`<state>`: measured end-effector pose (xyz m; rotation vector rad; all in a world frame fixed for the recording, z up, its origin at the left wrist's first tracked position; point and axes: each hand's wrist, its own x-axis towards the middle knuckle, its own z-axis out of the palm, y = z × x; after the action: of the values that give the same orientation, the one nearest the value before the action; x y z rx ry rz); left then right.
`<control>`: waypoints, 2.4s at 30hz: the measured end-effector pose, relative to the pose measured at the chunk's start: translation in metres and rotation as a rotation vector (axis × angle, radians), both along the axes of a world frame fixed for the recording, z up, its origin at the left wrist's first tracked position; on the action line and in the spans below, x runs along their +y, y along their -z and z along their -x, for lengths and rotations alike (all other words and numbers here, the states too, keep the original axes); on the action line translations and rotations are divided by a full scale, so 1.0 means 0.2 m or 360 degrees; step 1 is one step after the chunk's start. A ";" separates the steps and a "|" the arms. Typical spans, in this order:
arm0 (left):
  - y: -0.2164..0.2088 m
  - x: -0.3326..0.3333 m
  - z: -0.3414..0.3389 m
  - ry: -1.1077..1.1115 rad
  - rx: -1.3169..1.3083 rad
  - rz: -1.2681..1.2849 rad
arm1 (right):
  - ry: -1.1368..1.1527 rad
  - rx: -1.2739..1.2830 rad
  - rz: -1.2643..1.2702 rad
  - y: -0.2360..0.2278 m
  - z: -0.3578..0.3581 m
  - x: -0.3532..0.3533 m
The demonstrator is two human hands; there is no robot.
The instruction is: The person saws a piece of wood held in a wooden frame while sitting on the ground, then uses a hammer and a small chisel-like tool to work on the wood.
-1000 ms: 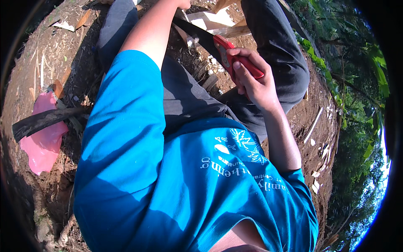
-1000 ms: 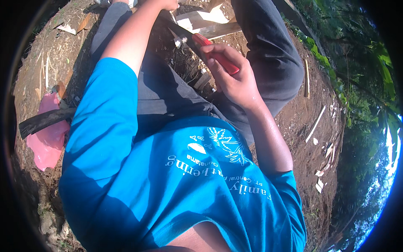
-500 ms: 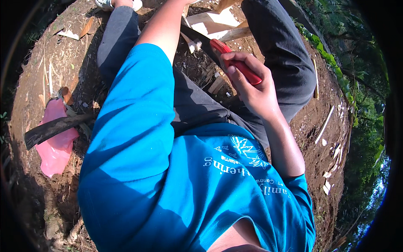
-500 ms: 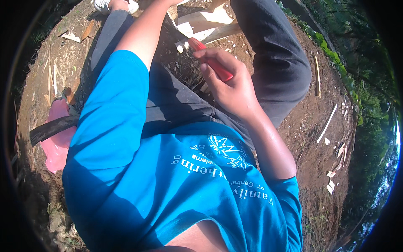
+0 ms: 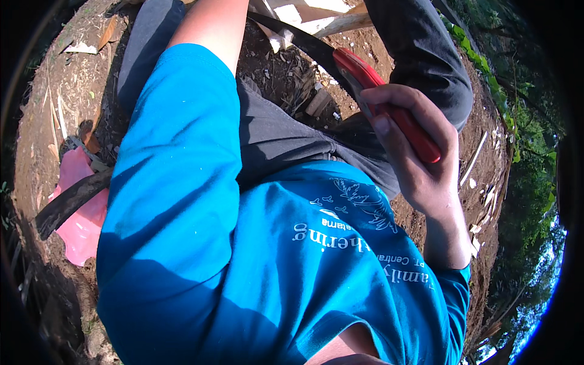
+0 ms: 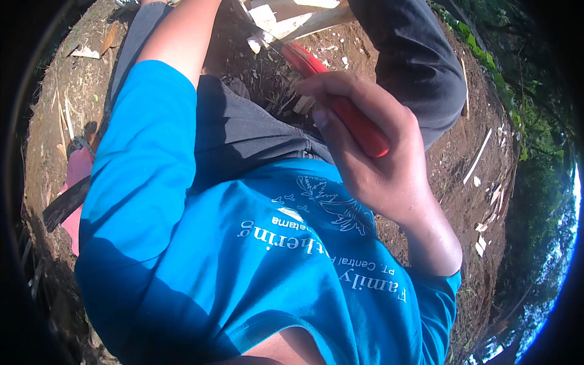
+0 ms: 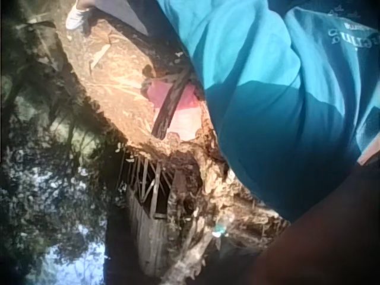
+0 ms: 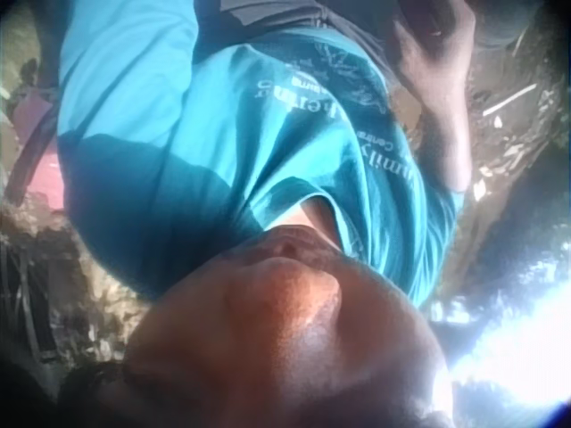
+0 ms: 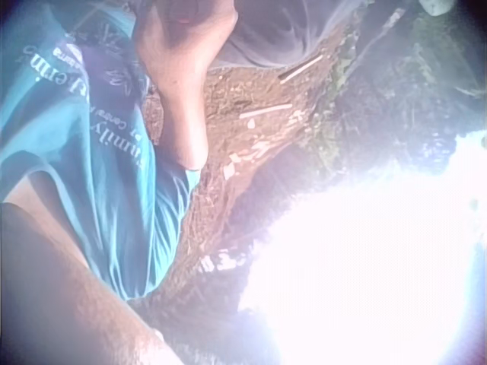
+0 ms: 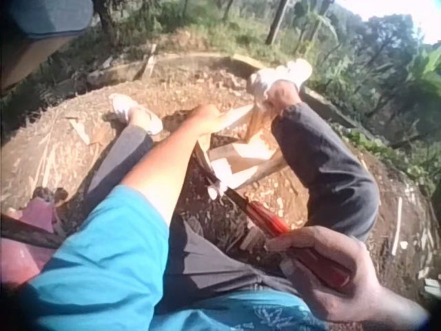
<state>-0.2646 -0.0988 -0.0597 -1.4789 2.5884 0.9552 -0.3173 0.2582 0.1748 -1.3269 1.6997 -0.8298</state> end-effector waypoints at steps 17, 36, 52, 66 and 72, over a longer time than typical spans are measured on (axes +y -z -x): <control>0.00 0.00 0.00 -0.0095 0.0122 -0.0015 | 0.0076 0.0004 0.0088 0.40 -0.06 -0.22; 0.03 -0.01 -0.01 -0.0065 0.0199 -0.0003 | 0.0064 -0.0147 0.0046 0.51 -0.05 0.11; -0.11 0.07 -0.04 -0.0145 0.0120 -0.0108 | 0.0129 -0.0244 0.0018 0.56 -0.04 0.14; -0.02 0.09 -0.06 -0.0066 0.0184 0.0062 | 0.0042 -0.0231 -0.0275 0.31 0.01 -0.08; -0.02 0.07 -0.08 -0.0082 0.0117 0.0075 | -0.0120 -0.0399 -0.0114 0.31 0.07 -0.28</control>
<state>-0.2494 -0.0841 -0.0557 -1.5584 2.6534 0.9792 -0.3311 0.2029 0.1118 -1.1785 1.4616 -0.8456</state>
